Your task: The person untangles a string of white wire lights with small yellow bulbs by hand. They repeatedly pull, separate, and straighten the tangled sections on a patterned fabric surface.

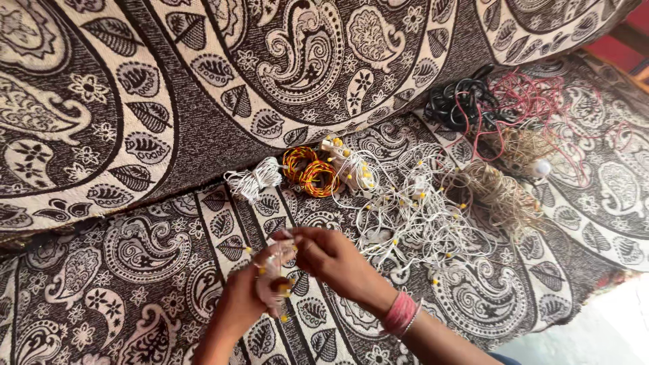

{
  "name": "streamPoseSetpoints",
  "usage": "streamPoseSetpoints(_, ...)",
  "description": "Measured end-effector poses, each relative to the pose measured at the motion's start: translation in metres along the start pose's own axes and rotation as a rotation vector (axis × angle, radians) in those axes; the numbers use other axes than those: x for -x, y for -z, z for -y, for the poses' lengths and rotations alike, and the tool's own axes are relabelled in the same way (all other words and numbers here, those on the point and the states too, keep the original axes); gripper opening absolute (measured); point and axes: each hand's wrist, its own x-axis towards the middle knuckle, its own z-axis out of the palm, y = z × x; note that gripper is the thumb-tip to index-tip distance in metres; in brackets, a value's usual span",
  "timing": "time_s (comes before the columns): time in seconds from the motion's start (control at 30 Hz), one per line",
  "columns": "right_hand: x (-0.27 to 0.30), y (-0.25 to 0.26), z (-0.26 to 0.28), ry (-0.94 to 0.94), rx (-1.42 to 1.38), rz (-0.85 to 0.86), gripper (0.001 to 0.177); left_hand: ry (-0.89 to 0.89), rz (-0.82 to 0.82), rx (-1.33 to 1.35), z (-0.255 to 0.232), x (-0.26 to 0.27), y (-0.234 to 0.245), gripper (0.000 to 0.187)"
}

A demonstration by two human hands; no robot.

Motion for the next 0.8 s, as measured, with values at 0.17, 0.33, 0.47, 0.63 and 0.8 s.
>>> streamPoseSetpoints(0.17,0.022,-0.032,0.004,0.116,0.42,0.082,0.033,-0.266,-0.299,-0.709,0.0,0.004,-0.017,0.014)
streamPoseSetpoints(0.33,0.037,-0.054,0.014,0.4,0.817,0.106,0.028,0.054,-0.317,0.034,0.005,0.018,0.009,0.039)
streamPoseSetpoints(0.47,0.034,-0.032,0.022,0.418,0.963,0.112,0.025,0.34,-0.23,0.552,-0.005,0.025,0.039,0.046)
streamPoseSetpoints(0.63,0.051,0.015,0.029,0.43,0.971,0.031,0.017,0.224,-0.119,0.859,-0.024,0.055,0.043,0.072)
streamPoseSetpoints(0.8,0.063,0.05,0.026,0.64,0.925,-0.194,0.014,-0.087,0.313,1.549,-0.037,0.085,0.025,0.073)
